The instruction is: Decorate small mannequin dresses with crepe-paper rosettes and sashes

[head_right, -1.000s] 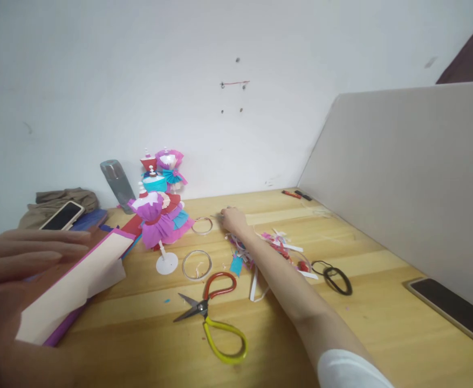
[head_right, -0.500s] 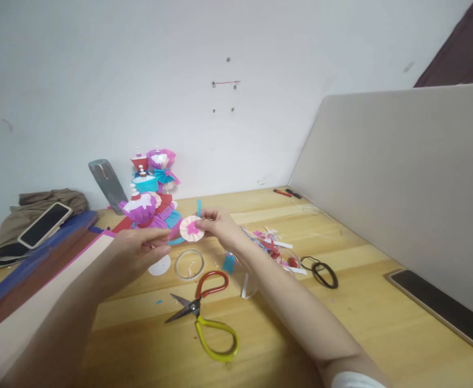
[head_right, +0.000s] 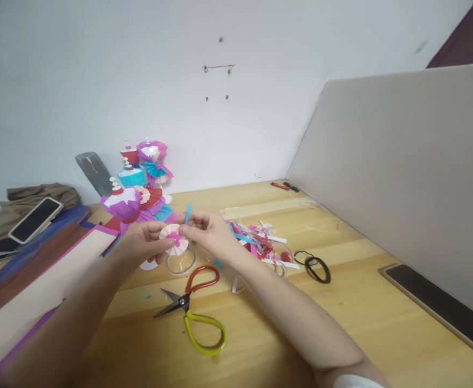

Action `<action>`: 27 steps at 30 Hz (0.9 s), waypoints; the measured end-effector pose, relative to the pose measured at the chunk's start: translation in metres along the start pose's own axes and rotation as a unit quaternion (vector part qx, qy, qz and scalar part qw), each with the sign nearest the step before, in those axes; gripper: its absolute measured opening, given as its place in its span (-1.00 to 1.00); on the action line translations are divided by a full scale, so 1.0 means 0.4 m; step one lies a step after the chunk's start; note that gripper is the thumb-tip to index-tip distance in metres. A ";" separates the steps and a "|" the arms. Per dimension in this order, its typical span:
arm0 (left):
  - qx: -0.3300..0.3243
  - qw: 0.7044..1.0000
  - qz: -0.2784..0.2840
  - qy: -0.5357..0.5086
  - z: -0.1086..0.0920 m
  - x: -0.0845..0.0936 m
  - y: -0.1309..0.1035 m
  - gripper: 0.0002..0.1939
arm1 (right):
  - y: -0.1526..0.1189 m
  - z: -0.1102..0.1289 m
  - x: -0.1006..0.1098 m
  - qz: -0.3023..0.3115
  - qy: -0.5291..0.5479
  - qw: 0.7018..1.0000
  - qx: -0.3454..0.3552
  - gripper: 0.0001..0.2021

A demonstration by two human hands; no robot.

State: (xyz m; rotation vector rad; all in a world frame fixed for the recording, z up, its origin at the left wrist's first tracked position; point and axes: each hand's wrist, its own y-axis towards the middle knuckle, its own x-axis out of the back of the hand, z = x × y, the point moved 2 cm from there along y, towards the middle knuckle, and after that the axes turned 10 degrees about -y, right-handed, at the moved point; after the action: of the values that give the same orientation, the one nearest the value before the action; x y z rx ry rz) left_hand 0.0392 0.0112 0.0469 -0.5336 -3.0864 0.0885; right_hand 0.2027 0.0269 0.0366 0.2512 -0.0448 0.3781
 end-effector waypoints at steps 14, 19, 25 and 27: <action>-0.085 0.993 0.018 -0.081 -0.001 0.010 0.005 -0.84 | 0.000 0.018 0.031 -0.065 -0.030 0.997 0.026 -0.75; -0.223 0.974 0.043 -0.018 -0.029 0.015 -0.013 -0.90 | -0.004 0.026 0.031 -0.073 -0.017 0.997 0.019 -0.75; -0.188 0.982 0.026 0.012 -0.085 0.028 -0.059 -0.93 | -0.006 0.030 0.041 -0.086 -0.039 0.996 0.009 -0.77; -0.125 0.992 0.022 0.010 -0.083 0.038 -0.066 -0.87 | -0.002 0.023 0.036 -0.050 -0.053 0.997 0.003 -0.77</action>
State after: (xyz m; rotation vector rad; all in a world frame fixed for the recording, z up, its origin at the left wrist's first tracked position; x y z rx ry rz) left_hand 0.0167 -0.0069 0.0816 -0.6041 -3.0847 -0.3058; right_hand 0.2165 0.0291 0.0468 0.2783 -0.1353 0.2651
